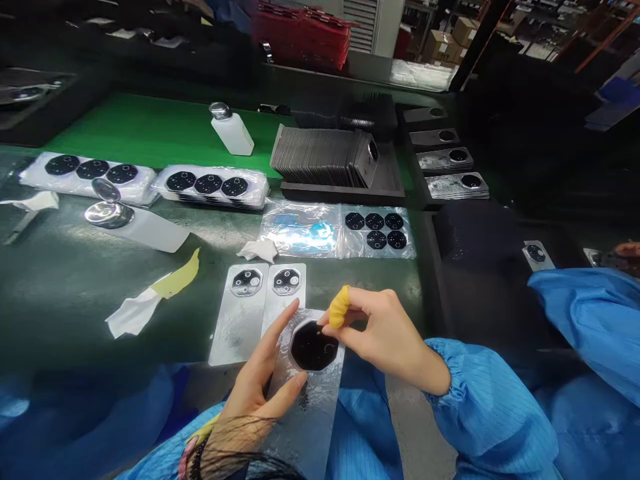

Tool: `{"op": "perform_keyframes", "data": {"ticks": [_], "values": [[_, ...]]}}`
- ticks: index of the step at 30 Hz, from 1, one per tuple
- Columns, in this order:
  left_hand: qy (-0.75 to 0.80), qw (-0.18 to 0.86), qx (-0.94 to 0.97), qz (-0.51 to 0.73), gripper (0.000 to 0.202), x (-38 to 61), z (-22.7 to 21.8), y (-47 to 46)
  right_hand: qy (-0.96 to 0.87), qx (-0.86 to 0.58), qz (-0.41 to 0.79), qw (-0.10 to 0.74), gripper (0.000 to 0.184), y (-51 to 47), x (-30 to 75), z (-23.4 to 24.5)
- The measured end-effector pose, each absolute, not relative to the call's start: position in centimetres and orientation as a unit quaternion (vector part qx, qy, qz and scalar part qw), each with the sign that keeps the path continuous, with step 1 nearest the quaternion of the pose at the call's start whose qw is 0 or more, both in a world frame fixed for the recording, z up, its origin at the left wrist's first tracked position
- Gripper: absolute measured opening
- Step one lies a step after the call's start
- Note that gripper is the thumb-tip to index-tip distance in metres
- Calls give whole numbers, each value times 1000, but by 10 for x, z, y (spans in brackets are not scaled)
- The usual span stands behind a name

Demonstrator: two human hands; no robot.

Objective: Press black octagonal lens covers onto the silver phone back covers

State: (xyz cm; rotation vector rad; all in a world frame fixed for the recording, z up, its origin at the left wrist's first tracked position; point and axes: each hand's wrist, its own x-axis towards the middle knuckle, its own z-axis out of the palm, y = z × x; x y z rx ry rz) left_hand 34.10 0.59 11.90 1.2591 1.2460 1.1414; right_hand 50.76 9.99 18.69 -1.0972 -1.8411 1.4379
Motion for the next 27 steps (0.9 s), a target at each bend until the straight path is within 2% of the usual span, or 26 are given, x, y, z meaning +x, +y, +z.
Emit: {"op": "perform_keyframes", "data": {"ticks": [27], "values": [[493, 515, 482, 510, 66, 342, 115, 4, -665, -432, 541, 281, 17, 99, 503, 190]]}}
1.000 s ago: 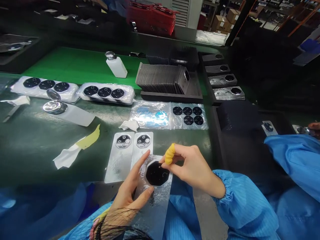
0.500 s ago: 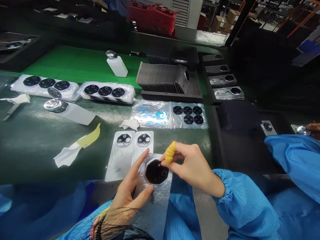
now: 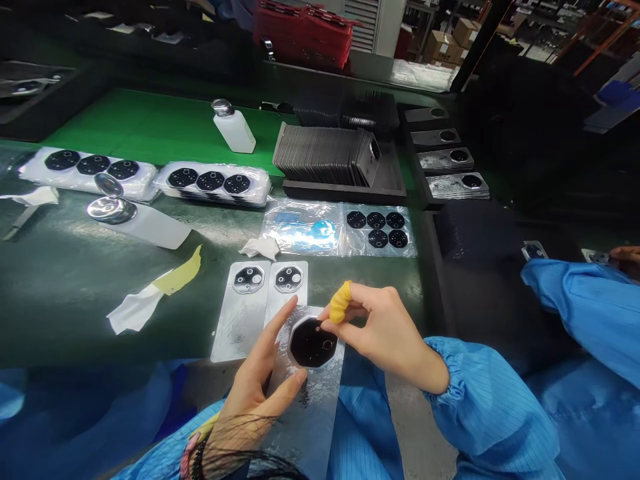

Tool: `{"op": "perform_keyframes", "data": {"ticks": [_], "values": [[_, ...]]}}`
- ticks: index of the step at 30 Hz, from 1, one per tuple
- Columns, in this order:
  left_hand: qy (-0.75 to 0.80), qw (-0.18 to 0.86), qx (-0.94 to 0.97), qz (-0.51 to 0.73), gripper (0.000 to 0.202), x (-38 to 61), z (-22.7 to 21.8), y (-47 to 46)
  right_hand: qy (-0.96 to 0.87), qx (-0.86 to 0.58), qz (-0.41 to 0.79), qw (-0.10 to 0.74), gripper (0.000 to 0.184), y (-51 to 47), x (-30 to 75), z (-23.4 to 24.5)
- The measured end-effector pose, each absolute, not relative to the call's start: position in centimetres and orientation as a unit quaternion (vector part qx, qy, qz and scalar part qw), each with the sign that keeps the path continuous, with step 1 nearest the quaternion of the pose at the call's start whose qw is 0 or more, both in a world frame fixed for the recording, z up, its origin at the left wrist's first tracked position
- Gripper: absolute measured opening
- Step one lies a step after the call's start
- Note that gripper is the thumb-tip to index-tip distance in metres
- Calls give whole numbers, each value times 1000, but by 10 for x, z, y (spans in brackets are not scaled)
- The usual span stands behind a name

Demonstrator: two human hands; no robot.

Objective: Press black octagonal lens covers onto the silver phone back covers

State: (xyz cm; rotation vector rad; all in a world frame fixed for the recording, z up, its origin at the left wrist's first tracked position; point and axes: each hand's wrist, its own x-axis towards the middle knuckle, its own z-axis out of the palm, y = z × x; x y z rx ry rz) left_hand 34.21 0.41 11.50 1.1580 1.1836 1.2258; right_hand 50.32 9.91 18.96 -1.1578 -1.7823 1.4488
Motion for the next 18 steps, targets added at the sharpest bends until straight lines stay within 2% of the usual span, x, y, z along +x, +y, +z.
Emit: {"op": "perform_keyframes", "data": {"ticks": [8, 18], "values": [[499, 506, 490, 505, 66, 342, 119, 3, -672, -428, 538, 277, 14, 100, 502, 190], [496, 513, 480, 510, 64, 342, 119, 5, -674, -435, 534, 268, 21, 100, 501, 190]]}}
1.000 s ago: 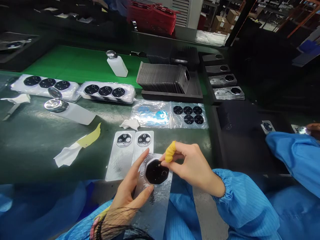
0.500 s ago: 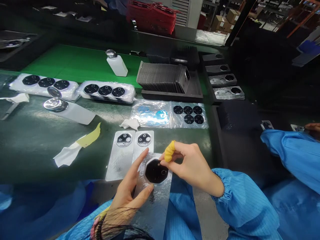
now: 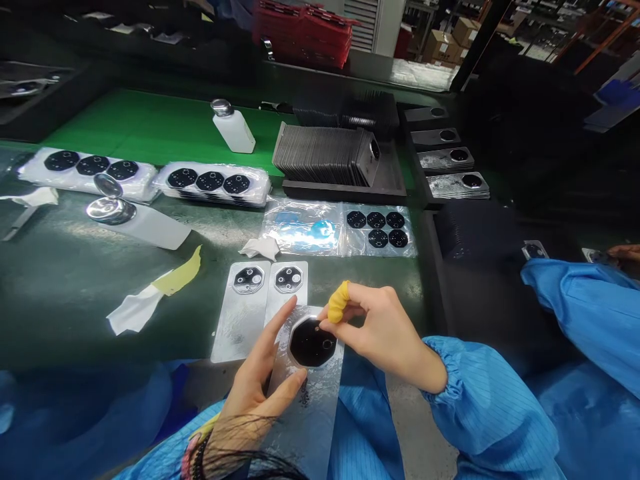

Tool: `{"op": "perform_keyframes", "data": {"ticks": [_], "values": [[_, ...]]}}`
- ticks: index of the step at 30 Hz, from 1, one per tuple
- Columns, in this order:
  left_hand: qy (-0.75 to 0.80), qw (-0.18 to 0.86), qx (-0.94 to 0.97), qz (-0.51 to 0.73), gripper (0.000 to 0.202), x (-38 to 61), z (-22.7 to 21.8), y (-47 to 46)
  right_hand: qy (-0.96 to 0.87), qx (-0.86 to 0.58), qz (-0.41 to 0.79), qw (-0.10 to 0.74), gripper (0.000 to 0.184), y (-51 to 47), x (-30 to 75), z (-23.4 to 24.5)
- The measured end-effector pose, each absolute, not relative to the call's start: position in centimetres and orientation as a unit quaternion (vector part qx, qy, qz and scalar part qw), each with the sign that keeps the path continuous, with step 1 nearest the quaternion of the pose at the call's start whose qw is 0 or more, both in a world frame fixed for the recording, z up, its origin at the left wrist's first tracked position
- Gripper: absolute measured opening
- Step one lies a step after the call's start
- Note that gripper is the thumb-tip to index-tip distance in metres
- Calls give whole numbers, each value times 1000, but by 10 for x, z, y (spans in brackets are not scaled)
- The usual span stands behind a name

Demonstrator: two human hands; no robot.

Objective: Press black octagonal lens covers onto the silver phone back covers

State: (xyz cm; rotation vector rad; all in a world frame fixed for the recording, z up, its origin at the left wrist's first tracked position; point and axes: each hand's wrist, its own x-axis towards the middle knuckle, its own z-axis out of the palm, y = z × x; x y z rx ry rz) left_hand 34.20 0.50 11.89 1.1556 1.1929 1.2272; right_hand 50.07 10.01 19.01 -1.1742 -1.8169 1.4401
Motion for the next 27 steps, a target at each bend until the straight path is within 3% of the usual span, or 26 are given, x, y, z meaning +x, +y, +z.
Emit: {"op": "perform_keyframes", "data": {"ticks": [14, 27], "values": [[503, 529, 462, 504, 64, 341, 118, 3, -693, -419, 517, 277, 19, 100, 500, 188], [510, 525, 456, 507, 64, 342, 119, 3, -789, -389, 370, 301, 23, 91, 500, 186]]}}
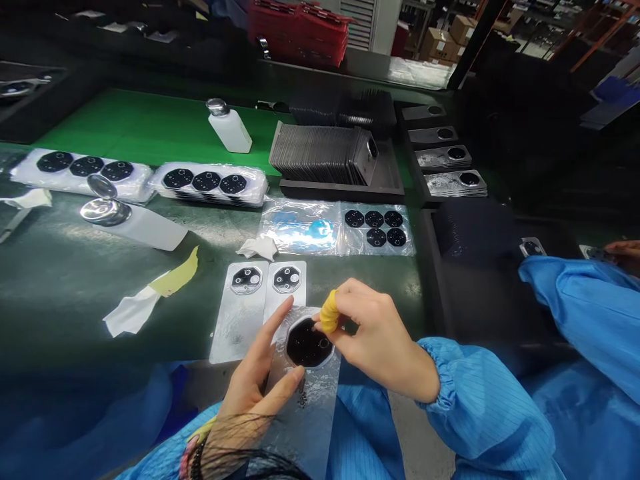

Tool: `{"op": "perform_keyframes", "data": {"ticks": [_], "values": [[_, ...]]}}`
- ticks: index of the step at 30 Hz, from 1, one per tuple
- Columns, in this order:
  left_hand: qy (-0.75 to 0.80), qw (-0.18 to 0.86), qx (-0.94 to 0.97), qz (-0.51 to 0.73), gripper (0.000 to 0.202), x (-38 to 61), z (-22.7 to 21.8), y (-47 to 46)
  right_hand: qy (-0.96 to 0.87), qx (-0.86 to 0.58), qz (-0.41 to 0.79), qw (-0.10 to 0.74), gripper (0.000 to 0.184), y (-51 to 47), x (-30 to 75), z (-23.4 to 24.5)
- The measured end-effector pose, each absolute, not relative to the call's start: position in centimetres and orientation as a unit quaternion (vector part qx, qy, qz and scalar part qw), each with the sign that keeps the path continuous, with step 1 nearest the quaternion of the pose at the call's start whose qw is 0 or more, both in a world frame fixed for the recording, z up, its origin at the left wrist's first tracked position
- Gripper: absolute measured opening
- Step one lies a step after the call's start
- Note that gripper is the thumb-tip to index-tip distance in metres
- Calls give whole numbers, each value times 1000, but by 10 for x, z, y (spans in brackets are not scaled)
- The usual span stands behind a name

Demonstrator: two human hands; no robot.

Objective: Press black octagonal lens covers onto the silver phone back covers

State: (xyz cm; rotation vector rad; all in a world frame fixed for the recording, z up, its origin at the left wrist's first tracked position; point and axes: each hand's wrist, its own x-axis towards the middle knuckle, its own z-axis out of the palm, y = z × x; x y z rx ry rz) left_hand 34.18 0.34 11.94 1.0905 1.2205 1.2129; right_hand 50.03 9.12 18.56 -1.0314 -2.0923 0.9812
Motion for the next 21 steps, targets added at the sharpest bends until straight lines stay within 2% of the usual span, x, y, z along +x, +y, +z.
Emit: {"op": "perform_keyframes", "data": {"ticks": [7, 14, 21], "values": [[514, 538, 439, 504, 67, 341, 116, 1, -832, -347, 280, 330, 25, 87, 502, 181], [506, 555, 435, 496, 67, 340, 121, 1, -905, -266, 123, 308, 29, 83, 504, 180], [509, 573, 405, 499, 62, 341, 123, 1, -926, -246, 58, 280, 29, 79, 506, 183]]}}
